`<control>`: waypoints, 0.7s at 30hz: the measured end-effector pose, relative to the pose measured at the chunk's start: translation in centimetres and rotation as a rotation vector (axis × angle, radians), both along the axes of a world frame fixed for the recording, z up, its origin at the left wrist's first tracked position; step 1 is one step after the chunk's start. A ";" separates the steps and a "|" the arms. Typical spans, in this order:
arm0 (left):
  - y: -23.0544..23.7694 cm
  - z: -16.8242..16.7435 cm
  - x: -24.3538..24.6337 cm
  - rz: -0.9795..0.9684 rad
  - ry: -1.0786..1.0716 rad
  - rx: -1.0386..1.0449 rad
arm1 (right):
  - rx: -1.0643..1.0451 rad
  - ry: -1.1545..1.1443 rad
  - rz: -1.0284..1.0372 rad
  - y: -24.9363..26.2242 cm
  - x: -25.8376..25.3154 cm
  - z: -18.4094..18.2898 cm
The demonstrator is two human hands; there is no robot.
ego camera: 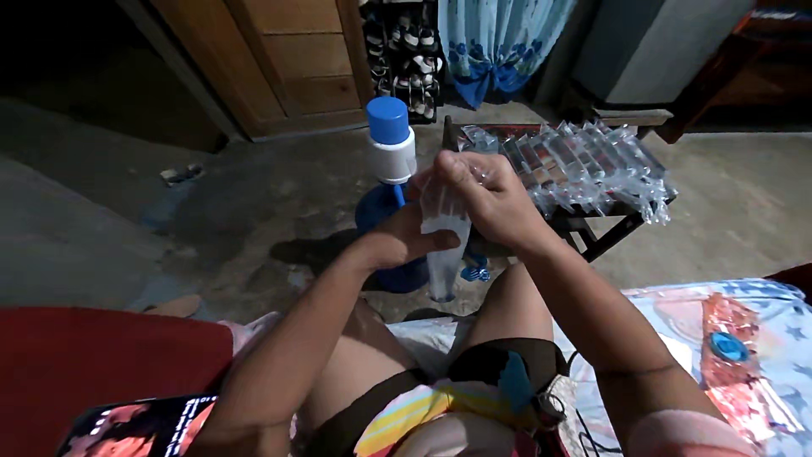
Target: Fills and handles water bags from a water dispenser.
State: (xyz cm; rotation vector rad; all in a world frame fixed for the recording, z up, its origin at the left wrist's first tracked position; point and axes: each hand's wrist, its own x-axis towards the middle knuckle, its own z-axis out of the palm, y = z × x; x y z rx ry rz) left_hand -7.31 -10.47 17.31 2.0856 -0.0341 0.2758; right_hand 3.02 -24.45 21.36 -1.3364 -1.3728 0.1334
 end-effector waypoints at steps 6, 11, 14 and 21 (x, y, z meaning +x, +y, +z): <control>-1.7 4.3 -0.5 0.067 0.090 0.145 | -0.013 -0.008 0.037 0.0 -1.0 2.1; -2.0 4.7 -1.3 -0.035 -0.037 0.132 | -0.011 0.038 0.072 -0.7 -1.8 3.1; -2.3 4.9 -2.0 -0.090 -0.090 0.113 | -0.001 0.029 0.093 -1.1 -2.3 3.4; -2.3 4.1 -2.7 -0.165 -0.186 0.129 | 0.050 0.118 0.132 -2.2 -2.8 3.1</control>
